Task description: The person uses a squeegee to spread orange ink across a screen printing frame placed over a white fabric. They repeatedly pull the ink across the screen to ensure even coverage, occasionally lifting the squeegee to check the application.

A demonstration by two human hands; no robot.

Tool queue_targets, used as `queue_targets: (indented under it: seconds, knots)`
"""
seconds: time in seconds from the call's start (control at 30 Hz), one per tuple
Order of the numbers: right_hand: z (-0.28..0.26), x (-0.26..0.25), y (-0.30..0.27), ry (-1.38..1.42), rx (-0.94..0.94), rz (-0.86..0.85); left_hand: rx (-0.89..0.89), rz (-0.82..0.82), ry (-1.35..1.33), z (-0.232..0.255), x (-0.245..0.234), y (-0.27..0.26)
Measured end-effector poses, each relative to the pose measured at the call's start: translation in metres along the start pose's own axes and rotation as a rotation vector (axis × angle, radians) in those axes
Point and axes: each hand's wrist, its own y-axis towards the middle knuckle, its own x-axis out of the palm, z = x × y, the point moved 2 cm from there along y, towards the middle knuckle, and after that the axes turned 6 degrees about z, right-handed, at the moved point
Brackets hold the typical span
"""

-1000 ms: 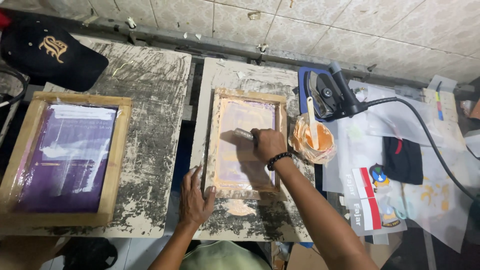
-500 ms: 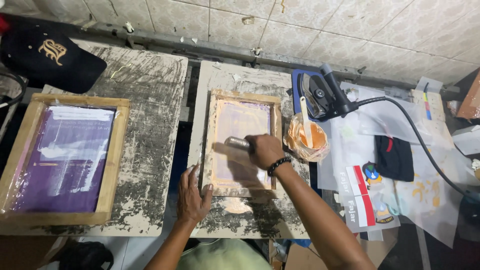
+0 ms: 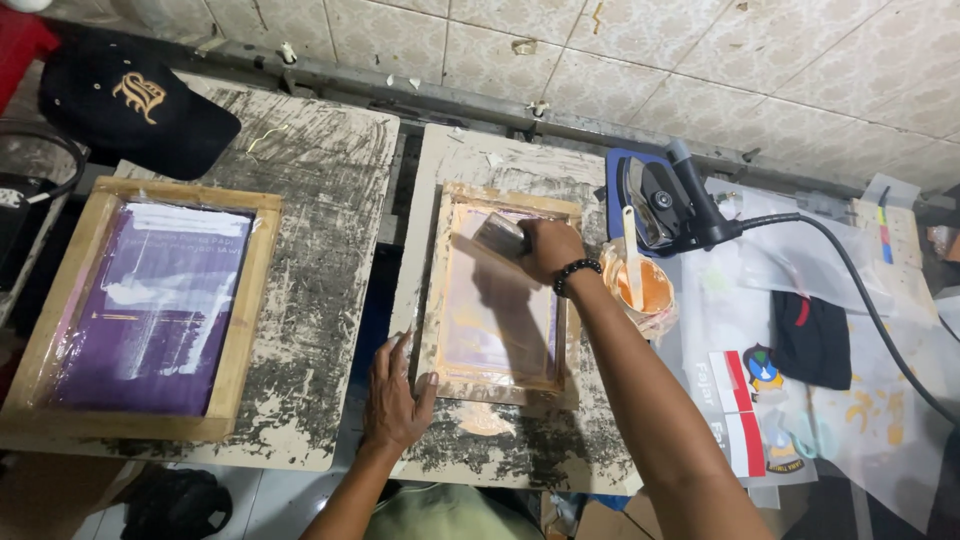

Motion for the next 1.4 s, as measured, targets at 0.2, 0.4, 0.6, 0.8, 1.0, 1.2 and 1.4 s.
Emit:
queue_targets:
  seconds: [0.2,0.4,0.6,0.8,1.0,1.2,1.4]
  knots:
    - [-0.033,-0.025,-0.085,0.368,0.022,-0.451,-0.009,-0.011,0.035,0.0,0.0,0.001]
    - [-0.024,0.013,-0.087,0.424,0.038,-0.579,0.03,0.003,-0.008,-0.003,0.002,0.001]
    - [-0.024,0.02,-0.061,0.332,-0.073,-0.597,0.059,0.031,-0.034,-0.001,0.002,0.002]
    - [-0.014,0.014,-0.015,0.327,-0.025,-0.554,0.043,0.017,-0.015,0.0,0.001,0.004]
    - [-0.004,0.012,0.039,0.188,-0.1,-0.435,-0.033,-0.023,-0.068,0.0,0.001,0.004]
    - [0.002,-0.007,0.074,0.19,0.002,-0.423,-0.119,-0.051,-0.019,-0.007,0.006,0.003]
    - [0.02,-0.013,0.08,0.253,0.05,-0.272,-0.098,-0.04,-0.034,-0.009,0.006,0.003]
